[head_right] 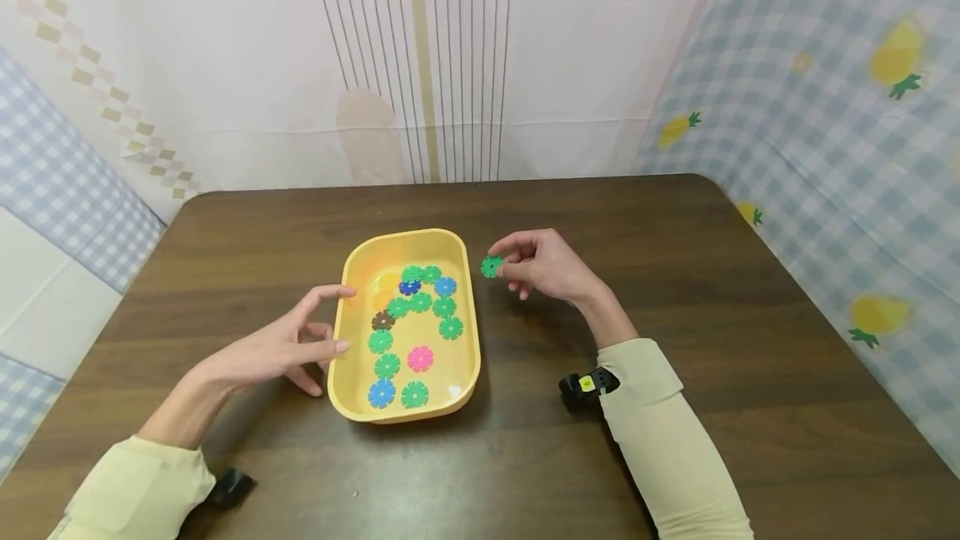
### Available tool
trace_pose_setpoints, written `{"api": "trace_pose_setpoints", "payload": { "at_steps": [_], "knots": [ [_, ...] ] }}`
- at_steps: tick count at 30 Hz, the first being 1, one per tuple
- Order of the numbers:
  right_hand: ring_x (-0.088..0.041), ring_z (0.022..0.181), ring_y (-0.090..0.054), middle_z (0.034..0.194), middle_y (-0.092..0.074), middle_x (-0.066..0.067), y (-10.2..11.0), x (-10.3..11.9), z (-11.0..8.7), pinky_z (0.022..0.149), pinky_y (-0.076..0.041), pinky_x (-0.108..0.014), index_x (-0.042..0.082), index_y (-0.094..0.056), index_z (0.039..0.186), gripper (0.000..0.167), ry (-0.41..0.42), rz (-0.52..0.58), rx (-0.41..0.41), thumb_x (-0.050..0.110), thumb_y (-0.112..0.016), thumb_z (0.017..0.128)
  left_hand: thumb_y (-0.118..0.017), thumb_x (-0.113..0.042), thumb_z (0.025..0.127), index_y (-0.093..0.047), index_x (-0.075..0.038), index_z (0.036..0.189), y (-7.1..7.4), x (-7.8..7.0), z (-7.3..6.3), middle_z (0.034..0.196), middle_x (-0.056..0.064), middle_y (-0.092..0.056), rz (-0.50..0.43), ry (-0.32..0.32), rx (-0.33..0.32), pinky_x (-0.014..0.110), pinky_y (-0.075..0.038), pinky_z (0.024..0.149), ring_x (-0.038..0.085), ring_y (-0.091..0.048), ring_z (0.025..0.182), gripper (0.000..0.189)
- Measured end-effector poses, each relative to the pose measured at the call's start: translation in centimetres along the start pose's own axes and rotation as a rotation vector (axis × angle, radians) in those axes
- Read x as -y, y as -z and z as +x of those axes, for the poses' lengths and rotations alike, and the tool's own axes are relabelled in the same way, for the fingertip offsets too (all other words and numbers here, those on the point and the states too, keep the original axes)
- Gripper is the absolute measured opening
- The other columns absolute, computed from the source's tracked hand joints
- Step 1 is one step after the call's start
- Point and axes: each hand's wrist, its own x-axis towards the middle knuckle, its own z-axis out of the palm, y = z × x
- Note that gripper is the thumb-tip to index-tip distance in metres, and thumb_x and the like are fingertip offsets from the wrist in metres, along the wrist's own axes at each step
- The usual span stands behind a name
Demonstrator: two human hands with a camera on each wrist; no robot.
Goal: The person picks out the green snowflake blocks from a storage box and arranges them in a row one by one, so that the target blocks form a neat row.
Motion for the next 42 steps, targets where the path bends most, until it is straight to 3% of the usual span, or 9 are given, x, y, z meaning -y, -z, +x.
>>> {"api": "trace_pose_setpoints", "payload": {
  "at_steps": [8,22,28,32,37,42],
  "knots": [
    [-0.020,0.070,-0.066,0.104,-0.071,-0.031,0.2,-0.5,0.0,0.061,-0.060,-0.032,0.002,-0.072,0.124,0.027,-0.008,0.009,0.000,0.006,-0.073,0.097,-0.072,-0.019,0.102,-0.017,-0.020,0.160,-0.3,-0.5,0.1,0.093,0.014,-0.064,-0.020,-0.058,0.032,0.045,-0.065,0.068,0.028,-0.071,0.079,0.080],
    [-0.024,0.071,-0.066,0.100,-0.071,-0.026,-0.1,-1.0,0.4,0.062,-0.062,-0.035,0.002,-0.072,0.124,0.026,-0.028,-0.020,0.039,0.007,-0.071,0.099,-0.073,-0.009,0.100,-0.013,-0.012,0.164,0.1,-0.7,-0.8,0.082,0.010,-0.064,-0.103,-0.086,0.056,0.037,-0.064,0.064,0.022,-0.068,0.066,0.088],
    [-0.022,0.069,-0.065,0.095,-0.071,-0.020,-0.1,-1.4,0.4,0.061,-0.061,-0.034,0.001,-0.071,0.125,0.027,-0.036,-0.039,0.049,0.007,-0.071,0.099,-0.075,-0.012,0.099,-0.013,-0.015,0.166,0.2,-0.8,-0.7,0.084,0.011,-0.065,-0.090,-0.094,0.061,0.039,-0.065,0.066,0.024,-0.069,0.071,0.091],
    [-0.022,0.068,-0.065,0.094,-0.071,-0.018,-0.1,-1.5,0.4,0.061,-0.061,-0.034,0.003,-0.072,0.125,0.027,-0.049,-0.041,0.051,0.007,-0.072,0.098,-0.074,-0.019,0.101,-0.013,-0.019,0.167,0.5,-0.6,-0.6,0.090,0.013,-0.065,-0.017,-0.100,0.068,0.043,-0.065,0.071,0.027,-0.069,0.078,0.090],
    [-0.023,0.068,-0.066,0.093,-0.070,-0.017,-0.3,-1.6,0.4,0.061,-0.061,-0.034,0.004,-0.072,0.125,0.027,-0.053,-0.043,0.061,0.007,-0.072,0.098,-0.071,-0.031,0.103,-0.012,-0.030,0.167,0.8,-0.3,-0.7,0.099,0.015,-0.066,0.080,-0.064,0.073,0.045,-0.064,0.077,0.029,-0.069,0.089,0.087],
    [-0.022,0.068,-0.065,0.091,-0.070,-0.016,-0.3,-1.5,0.5,0.060,-0.061,-0.033,0.002,-0.072,0.126,0.028,-0.044,-0.039,0.078,0.007,-0.072,0.099,-0.069,-0.033,0.104,-0.011,-0.035,0.166,1.1,0.1,-0.7,0.100,0.016,-0.067,0.101,-0.041,0.084,0.046,-0.063,0.077,0.031,-0.068,0.091,0.085]
  ]
}}
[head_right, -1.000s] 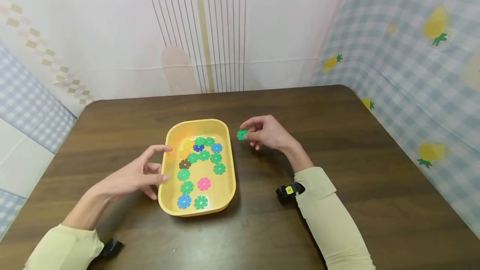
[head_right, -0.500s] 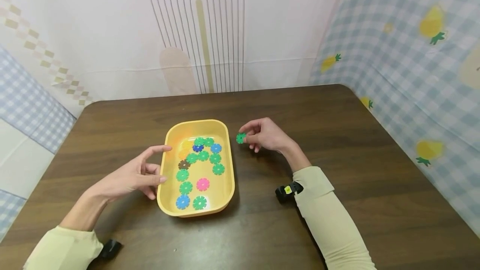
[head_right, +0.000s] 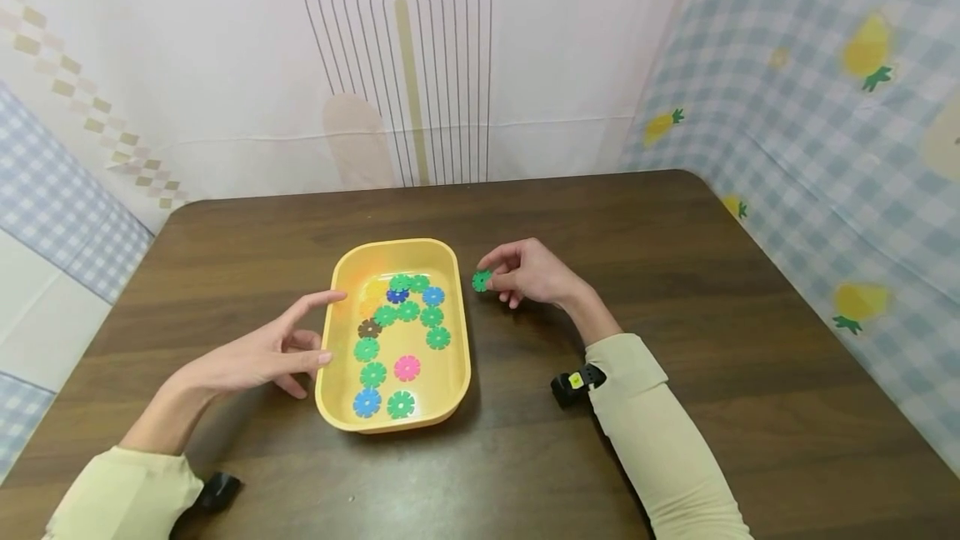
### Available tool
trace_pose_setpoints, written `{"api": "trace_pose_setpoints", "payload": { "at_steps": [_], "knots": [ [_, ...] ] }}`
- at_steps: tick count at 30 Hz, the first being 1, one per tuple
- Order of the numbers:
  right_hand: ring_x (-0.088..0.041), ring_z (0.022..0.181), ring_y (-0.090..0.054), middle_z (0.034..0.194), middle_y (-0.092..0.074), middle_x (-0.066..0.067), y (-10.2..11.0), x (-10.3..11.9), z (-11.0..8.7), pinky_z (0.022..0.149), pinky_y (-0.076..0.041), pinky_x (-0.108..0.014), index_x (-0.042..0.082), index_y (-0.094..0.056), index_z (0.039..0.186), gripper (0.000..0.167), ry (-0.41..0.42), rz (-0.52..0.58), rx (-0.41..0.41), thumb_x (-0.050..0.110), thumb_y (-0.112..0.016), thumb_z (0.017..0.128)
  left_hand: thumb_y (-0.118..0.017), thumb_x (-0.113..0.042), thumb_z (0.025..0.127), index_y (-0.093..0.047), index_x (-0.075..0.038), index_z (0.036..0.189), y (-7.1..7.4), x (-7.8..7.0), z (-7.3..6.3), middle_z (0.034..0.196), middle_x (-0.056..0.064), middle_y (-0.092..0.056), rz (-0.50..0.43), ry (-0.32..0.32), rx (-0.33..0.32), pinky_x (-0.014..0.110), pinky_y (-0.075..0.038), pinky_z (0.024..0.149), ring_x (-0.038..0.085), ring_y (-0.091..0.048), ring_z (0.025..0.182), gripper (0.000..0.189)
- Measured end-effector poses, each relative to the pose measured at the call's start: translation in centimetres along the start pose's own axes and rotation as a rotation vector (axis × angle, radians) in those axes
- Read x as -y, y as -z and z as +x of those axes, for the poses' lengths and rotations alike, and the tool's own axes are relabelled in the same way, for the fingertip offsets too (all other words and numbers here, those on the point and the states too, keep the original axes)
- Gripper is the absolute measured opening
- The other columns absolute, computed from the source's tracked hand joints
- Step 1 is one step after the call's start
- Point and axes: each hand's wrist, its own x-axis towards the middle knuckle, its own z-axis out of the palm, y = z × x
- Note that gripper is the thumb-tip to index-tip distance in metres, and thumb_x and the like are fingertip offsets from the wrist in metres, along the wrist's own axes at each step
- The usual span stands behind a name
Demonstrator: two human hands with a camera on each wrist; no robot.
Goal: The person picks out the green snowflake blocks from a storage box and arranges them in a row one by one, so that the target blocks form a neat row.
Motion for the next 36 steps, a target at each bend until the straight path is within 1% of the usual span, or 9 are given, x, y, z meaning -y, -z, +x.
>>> {"api": "trace_pose_setpoints", "payload": {
  "at_steps": [10,15,18,21,24,29,33,36],
  "knots": [
    [-0.020,0.067,-0.065,0.090,-0.071,-0.017,-0.2,0.0,0.2,0.060,-0.061,-0.033,-0.001,-0.071,0.127,0.029,-0.006,-0.006,0.017,0.006,-0.072,0.099,-0.069,-0.032,0.104,-0.008,-0.036,0.166,0.0,0.2,-0.1,0.114,0.020,-0.067,-0.021,-0.002,0.007,0.046,-0.063,0.078,0.031,-0.069,0.094,0.087],
    [-0.020,0.066,-0.065,0.090,-0.071,-0.016,-0.4,0.1,0.2,0.060,-0.061,-0.032,-0.001,-0.070,0.128,0.030,-0.010,-0.013,0.032,0.005,-0.071,0.099,-0.068,-0.031,0.105,-0.008,-0.034,0.167,0.0,0.2,-0.3,0.114,0.021,-0.066,-0.024,-0.013,0.007,0.046,-0.063,0.079,0.032,-0.068,0.094,0.087],
    [-0.020,0.066,-0.065,0.090,-0.071,-0.016,-0.6,0.1,0.2,0.060,-0.061,-0.032,-0.001,-0.070,0.129,0.030,-0.015,-0.015,0.051,0.004,-0.069,0.100,-0.068,-0.028,0.105,-0.009,-0.030,0.167,-0.2,0.1,-0.3,0.111,0.020,-0.064,-0.039,-0.033,-0.001,0.046,-0.064,0.078,0.032,-0.068,0.093,0.086],
    [-0.020,0.067,-0.065,0.089,-0.071,-0.014,-0.9,0.1,0.3,0.061,-0.061,-0.031,-0.001,-0.070,0.129,0.029,-0.024,-0.014,0.067,0.004,-0.068,0.100,-0.071,-0.023,0.103,-0.011,-0.024,0.166,-0.3,0.0,-0.3,0.106,0.017,-0.062,-0.068,-0.058,-0.018,0.047,-0.064,0.077,0.031,-0.071,0.091,0.086],
    [-0.019,0.067,-0.065,0.088,-0.070,-0.013,-1.0,0.0,0.3,0.062,-0.061,-0.031,-0.001,-0.070,0.129,0.029,-0.034,-0.010,0.071,0.005,-0.068,0.100,-0.074,-0.017,0.100,-0.013,-0.018,0.165,-0.4,-0.2,-0.3,0.104,0.015,-0.061,-0.104,-0.074,-0.030,0.047,-0.065,0.076,0.029,-0.073,0.089,0.089],
    [-0.020,0.067,-0.065,0.087,-0.070,-0.012,-1.1,-0.2,0.2,0.062,-0.062,-0.032,-0.002,-0.070,0.129,0.030,-0.039,0.000,0.074,0.006,-0.069,0.100,-0.077,-0.012,0.097,-0.014,-0.009,0.165,-0.3,-0.5,-0.4,0.102,0.015,-0.062,-0.128,-0.099,-0.034,0.047,-0.065,0.075,0.025,-0.075,0.084,0.093],
    [-0.019,0.067,-0.065,0.085,-0.070,-0.012,-1.1,-0.3,0.2,0.061,-0.062,-0.032,-0.002,-0.070,0.129,0.030,-0.037,0.005,0.076,0.006,-0.070,0.100,-0.078,-0.006,0.094,-0.017,-0.004,0.164,-0.3,-0.8,-0.4,0.099,0.014,-0.061,-0.140,-0.112,-0.055,0.047,-0.065,0.074,0.023,-0.073,0.077,0.093],
    [-0.019,0.067,-0.065,0.085,-0.070,-0.011,-1.2,-0.4,0.2,0.061,-0.062,-0.032,-0.003,-0.070,0.128,0.030,-0.035,0.009,0.077,0.005,-0.070,0.100,-0.078,-0.003,0.093,-0.018,-0.002,0.164,-0.4,-1.0,-0.4,0.097,0.013,-0.060,-0.154,-0.112,-0.068,0.047,-0.065,0.074,0.022,-0.071,0.074,0.093]
  ]
}}
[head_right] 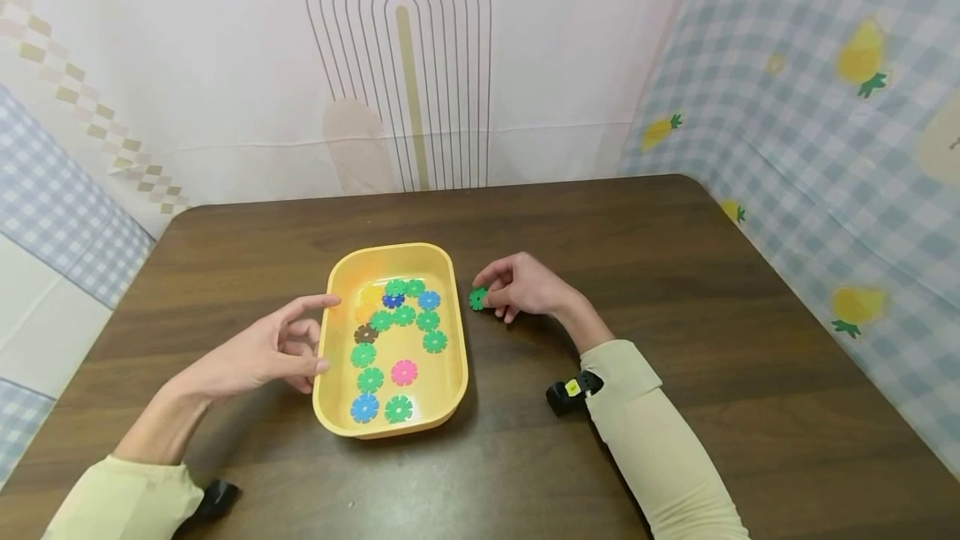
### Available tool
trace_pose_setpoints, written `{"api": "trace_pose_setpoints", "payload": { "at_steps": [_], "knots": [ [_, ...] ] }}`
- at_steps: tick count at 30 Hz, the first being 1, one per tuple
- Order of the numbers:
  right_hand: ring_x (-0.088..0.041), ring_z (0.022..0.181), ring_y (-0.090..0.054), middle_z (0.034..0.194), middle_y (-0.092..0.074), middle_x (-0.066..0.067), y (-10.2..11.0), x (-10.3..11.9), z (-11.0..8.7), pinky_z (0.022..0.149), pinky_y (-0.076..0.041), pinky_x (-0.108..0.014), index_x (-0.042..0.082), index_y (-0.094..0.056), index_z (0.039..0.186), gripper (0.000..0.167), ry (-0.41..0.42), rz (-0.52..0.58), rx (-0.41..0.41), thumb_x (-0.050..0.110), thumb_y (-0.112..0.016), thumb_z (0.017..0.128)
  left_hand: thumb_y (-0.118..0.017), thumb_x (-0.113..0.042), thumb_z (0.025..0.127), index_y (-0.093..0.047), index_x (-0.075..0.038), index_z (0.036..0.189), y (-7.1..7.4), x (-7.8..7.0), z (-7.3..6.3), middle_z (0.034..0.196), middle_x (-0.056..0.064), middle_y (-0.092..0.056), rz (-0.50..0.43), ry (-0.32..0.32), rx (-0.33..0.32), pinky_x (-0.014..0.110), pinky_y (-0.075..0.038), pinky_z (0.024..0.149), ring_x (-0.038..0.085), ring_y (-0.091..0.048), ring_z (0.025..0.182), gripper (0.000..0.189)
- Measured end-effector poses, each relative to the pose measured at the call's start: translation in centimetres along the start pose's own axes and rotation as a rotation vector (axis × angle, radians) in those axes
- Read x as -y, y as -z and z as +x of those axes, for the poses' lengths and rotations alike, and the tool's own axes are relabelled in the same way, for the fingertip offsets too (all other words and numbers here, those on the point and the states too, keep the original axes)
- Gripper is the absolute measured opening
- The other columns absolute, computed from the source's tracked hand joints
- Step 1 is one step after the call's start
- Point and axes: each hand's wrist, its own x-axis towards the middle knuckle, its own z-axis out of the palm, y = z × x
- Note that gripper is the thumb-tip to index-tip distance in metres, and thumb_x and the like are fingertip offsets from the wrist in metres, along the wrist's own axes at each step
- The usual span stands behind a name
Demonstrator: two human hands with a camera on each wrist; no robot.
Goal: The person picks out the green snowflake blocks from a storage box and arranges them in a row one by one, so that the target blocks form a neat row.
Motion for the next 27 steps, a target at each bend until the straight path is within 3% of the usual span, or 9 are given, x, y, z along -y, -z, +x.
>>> {"api": "trace_pose_setpoints", "payload": {
  "at_steps": [10,27],
  "knots": [
    [-0.019,0.068,-0.065,0.088,-0.073,-0.012,0.0,-0.2,0.1,0.062,-0.062,-0.032,-0.003,-0.070,0.127,0.029,0.006,0.000,0.005,0.005,-0.070,0.100,-0.081,-0.004,0.091,-0.019,-0.003,0.165,0.6,-0.1,-0.6,0.094,0.012,-0.060,0.009,0.022,-0.034,0.041,-0.065,0.071,0.021,-0.070,0.073,0.096],
    [-0.019,0.068,-0.066,0.088,-0.073,-0.011,-0.2,-0.2,0.2,0.063,-0.062,-0.032,-0.003,-0.069,0.128,0.030,-0.005,0.023,0.017,0.005,-0.071,0.099,-0.081,-0.007,0.092,-0.017,-0.003,0.164,1.2,0.3,-1.4,0.091,0.010,-0.062,0.001,0.007,0.004,0.041,-0.065,0.071,0.021,-0.070,0.071,0.096]
  ]
}}
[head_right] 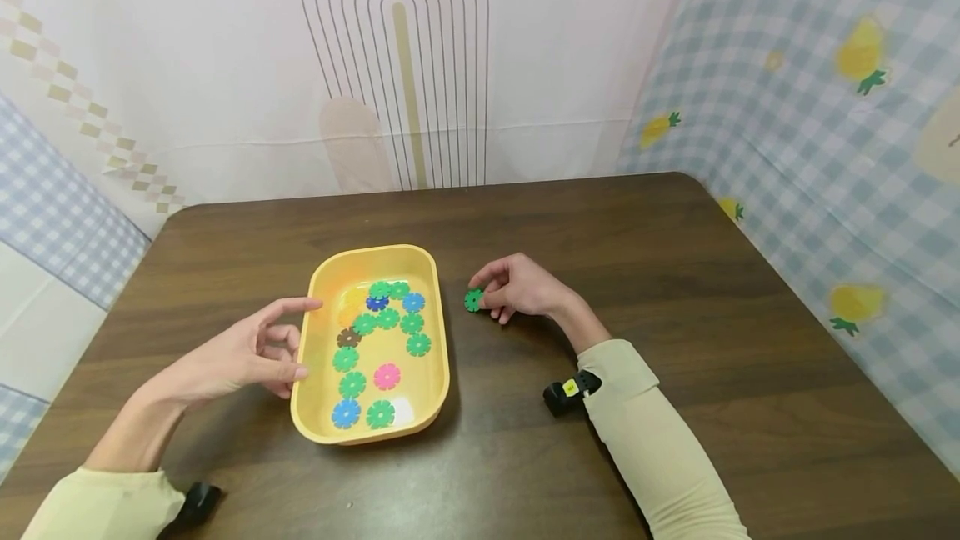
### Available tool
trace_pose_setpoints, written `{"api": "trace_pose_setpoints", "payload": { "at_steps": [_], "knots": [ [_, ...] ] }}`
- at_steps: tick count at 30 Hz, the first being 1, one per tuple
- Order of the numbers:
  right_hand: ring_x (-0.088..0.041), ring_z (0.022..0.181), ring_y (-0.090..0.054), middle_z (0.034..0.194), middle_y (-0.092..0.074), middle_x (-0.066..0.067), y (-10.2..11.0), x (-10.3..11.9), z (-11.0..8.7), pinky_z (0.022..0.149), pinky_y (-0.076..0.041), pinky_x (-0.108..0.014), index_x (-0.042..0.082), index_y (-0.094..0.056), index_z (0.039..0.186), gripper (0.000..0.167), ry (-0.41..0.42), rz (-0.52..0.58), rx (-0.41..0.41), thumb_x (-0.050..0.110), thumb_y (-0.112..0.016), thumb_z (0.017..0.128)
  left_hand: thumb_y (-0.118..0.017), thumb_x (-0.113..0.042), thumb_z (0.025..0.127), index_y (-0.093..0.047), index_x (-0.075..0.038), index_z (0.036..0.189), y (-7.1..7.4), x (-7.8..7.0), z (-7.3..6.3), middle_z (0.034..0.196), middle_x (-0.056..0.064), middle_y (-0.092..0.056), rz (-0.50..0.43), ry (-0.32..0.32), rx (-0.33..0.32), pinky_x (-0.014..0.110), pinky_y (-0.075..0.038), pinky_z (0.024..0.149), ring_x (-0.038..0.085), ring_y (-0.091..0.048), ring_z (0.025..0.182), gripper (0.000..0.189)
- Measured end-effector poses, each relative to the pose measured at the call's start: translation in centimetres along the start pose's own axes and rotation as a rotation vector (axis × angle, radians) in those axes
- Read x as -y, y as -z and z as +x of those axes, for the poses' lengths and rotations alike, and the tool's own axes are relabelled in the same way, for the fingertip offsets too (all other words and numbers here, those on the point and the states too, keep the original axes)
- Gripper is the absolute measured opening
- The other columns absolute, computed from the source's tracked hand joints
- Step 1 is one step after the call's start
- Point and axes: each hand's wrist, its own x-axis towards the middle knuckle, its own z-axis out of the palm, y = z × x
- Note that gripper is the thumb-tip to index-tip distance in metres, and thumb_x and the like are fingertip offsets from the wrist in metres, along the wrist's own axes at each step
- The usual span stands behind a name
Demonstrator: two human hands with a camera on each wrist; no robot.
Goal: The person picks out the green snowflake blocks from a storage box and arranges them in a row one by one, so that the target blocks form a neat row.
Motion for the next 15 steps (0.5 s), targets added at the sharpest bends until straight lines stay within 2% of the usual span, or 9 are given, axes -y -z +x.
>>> {"api": "trace_pose_setpoints", "payload": {
  "at_steps": [8,15],
  "knots": [
    [-0.017,0.063,-0.065,0.088,-0.073,-0.011,-0.1,-0.1,0.1,0.062,-0.062,-0.031,-0.004,-0.070,0.126,0.029,-0.010,0.007,0.011,0.005,-0.072,0.098,-0.080,-0.010,0.094,-0.014,-0.014,0.164,0.5,0.8,0.2,0.093,0.010,-0.062,0.031,0.041,0.031,0.046,-0.065,0.075,0.024,-0.073,0.082,0.096],
    [-0.017,0.061,-0.063,0.089,-0.072,-0.011,-0.1,-0.1,0.0,0.060,-0.060,-0.030,-0.003,-0.070,0.125,0.029,-0.001,-0.011,0.012,0.006,-0.073,0.098,-0.079,-0.015,0.096,-0.011,-0.021,0.164,0.7,1.1,0.2,0.098,0.010,-0.056,0.054,0.059,0.048,0.050,-0.064,0.076,0.026,-0.072,0.091,0.096]
  ]
}}
